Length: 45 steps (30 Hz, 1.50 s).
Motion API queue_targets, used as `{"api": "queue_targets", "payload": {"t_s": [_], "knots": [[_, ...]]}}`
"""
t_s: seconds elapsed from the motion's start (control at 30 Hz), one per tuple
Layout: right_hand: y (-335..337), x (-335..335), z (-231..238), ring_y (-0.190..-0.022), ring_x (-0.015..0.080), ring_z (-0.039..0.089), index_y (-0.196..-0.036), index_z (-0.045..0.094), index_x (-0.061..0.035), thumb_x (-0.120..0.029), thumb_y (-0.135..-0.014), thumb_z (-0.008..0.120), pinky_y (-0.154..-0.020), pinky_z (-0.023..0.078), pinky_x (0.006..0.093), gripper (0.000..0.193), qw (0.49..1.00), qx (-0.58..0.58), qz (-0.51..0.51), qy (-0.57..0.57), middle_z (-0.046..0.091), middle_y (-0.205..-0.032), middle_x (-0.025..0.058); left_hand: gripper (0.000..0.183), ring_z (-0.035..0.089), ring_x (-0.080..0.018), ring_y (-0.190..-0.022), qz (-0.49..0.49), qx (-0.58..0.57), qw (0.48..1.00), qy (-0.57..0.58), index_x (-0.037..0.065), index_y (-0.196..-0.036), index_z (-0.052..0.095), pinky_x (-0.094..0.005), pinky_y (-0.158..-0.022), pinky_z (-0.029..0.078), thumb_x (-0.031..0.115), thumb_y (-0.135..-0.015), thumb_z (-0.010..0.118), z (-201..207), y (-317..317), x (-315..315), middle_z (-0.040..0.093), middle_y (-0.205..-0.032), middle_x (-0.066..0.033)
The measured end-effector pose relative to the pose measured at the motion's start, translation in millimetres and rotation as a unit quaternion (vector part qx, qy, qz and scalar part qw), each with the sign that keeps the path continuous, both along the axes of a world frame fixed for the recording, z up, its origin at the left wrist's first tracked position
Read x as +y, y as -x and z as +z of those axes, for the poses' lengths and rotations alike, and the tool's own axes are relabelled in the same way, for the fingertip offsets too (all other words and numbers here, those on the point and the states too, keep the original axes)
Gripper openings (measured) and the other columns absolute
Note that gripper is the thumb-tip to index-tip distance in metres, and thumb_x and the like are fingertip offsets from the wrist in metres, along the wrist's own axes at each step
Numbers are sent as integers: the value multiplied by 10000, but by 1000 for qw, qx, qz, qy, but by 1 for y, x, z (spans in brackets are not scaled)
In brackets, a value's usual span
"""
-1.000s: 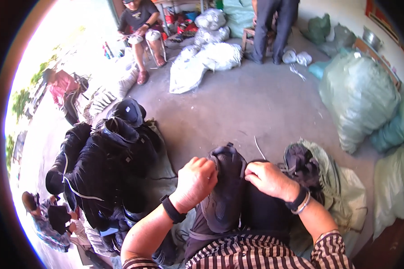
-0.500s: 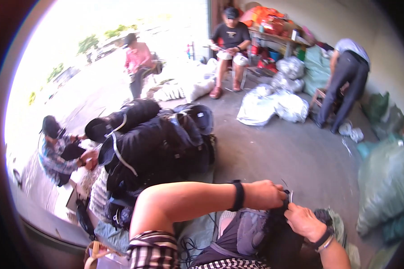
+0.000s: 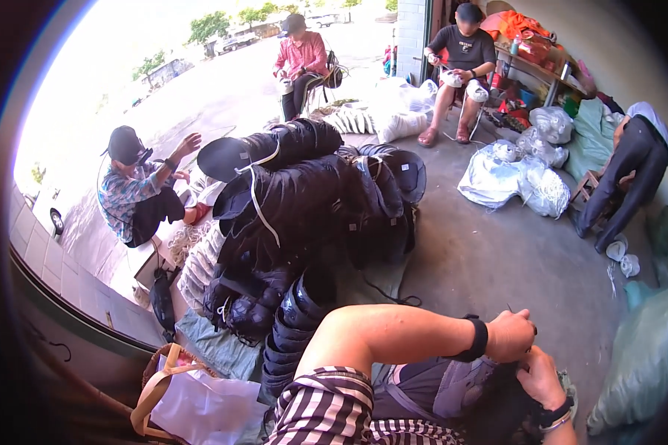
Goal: The recorder is threading long laces through the eyelets of black athletic shoes and organizing the finished items.
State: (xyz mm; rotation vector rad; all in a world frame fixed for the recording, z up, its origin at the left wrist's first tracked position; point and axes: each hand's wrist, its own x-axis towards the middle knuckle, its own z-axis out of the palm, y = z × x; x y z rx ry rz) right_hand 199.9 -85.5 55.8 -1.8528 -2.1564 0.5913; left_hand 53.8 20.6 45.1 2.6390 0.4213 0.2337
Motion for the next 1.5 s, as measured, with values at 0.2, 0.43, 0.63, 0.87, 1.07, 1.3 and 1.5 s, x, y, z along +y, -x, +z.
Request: {"api": "queue_targets", "payload": {"t_s": [0.2,0.43,0.63,0.87,1.07,1.3,1.5], "knots": [[-6,-2,14,-497,34,475,-832,484,-82,-145,-931,485,-417,364,165,118,860,467,-166,-122,538,-770,23,219,508,-289,-1003,81,-73,961,255,117,-839,639,-432,-795,457,332,-812,606,-5,16,12,583,-954,-74],[28,-7,-4,-495,112,539,-1061,466,-45,-43,-814,567,-413,458,220,267,819,546,-171,34,558,-706,55,185,526,-201,-899,39,-165,911,375,103,-892,609,-327,-791,426,285,-865,618,-18,24,10,551,-880,-70],[48,-5,-18,-489,78,514,-1004,517,-15,-28,-842,567,-424,420,207,170,828,529,-187,0,556,-710,25,132,510,-193,-895,35,-252,889,380,87,-851,674,-324,-824,422,217,-828,683,-25,31,8,542,-856,-69],[47,0,-10,-468,65,512,-902,528,-22,-110,-891,568,-422,414,197,97,859,463,-217,8,553,-649,10,93,568,-106,-835,36,-279,828,486,43,-858,630,-273,-790,465,134,-874,634,-31,26,3,597,-854,-14],[18,-8,28,-475,101,524,-861,523,-42,-58,-902,491,-433,444,221,54,764,615,-147,-129,560,-654,54,240,504,-56,-840,85,-268,827,486,26,-1021,609,-221,-816,423,233,-955,509,-25,28,10,584,-842,14],[19,-40,76,-689,62,573,-923,543,-4,45,-859,560,-623,488,202,82,837,507,32,-201,588,-840,49,335,520,-76,-713,-140,-178,899,376,60,-1024,635,-253,-675,438,293,-799,717,27,12,-8,565,-710,-3],[-13,-31,55,-813,156,623,-968,546,-57,-158,-915,533,-726,498,279,114,721,622,-140,-271,644,-999,133,232,480,-53,-620,111,-258,834,475,14,-907,617,-212,-572,407,161,-960,445,24,30,2,498,-648,25]]}}
